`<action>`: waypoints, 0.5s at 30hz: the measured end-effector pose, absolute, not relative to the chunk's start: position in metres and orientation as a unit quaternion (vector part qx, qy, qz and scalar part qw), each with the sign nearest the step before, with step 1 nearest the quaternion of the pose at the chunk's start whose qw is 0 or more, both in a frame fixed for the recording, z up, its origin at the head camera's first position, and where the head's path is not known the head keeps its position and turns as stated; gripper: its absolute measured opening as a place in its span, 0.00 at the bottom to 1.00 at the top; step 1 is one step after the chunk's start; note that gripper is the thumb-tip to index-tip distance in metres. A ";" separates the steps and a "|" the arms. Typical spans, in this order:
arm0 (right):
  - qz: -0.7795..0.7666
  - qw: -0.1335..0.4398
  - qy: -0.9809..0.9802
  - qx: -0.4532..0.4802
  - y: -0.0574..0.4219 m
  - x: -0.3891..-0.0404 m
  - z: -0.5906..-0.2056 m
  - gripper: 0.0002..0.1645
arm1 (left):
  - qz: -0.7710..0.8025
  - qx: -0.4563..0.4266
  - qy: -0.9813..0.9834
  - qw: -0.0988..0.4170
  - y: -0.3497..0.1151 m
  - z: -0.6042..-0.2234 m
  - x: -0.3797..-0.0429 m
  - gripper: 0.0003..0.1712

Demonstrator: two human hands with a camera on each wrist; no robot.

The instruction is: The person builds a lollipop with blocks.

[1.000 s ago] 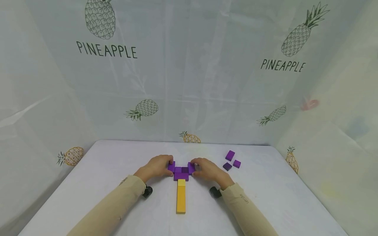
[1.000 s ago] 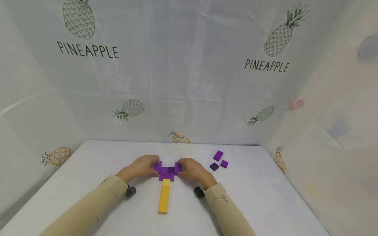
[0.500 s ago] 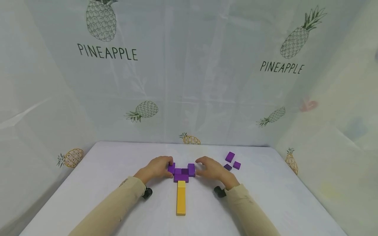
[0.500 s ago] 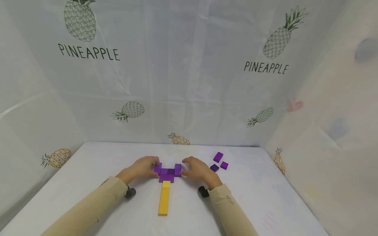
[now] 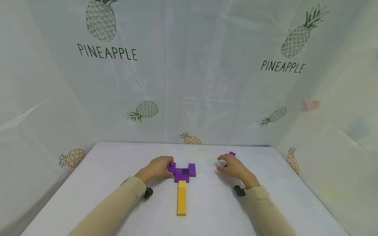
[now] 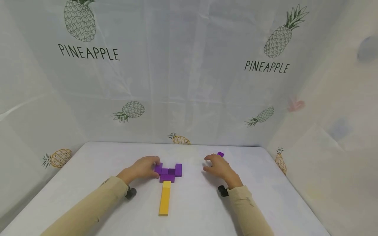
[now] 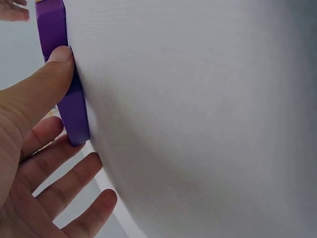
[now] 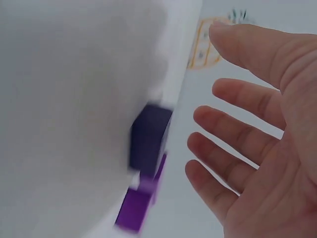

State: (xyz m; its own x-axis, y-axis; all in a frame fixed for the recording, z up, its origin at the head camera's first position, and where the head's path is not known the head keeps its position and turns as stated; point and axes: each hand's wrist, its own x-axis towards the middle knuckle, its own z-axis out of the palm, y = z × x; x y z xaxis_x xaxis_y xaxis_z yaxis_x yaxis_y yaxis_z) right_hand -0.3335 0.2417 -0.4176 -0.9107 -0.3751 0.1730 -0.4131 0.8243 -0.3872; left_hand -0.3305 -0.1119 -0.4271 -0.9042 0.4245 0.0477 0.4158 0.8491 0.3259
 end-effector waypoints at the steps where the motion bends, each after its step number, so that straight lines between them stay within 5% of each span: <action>1: 0.210 0.050 -0.954 0.209 0.247 -0.335 -0.419 0.25 | 0.165 0.219 0.962 0.012 -0.112 -0.427 -0.331 0.25; 15: 0.236 0.039 -0.958 0.159 0.302 -0.343 -0.430 0.25 | 0.169 0.218 0.961 0.010 -0.111 -0.429 -0.330 0.25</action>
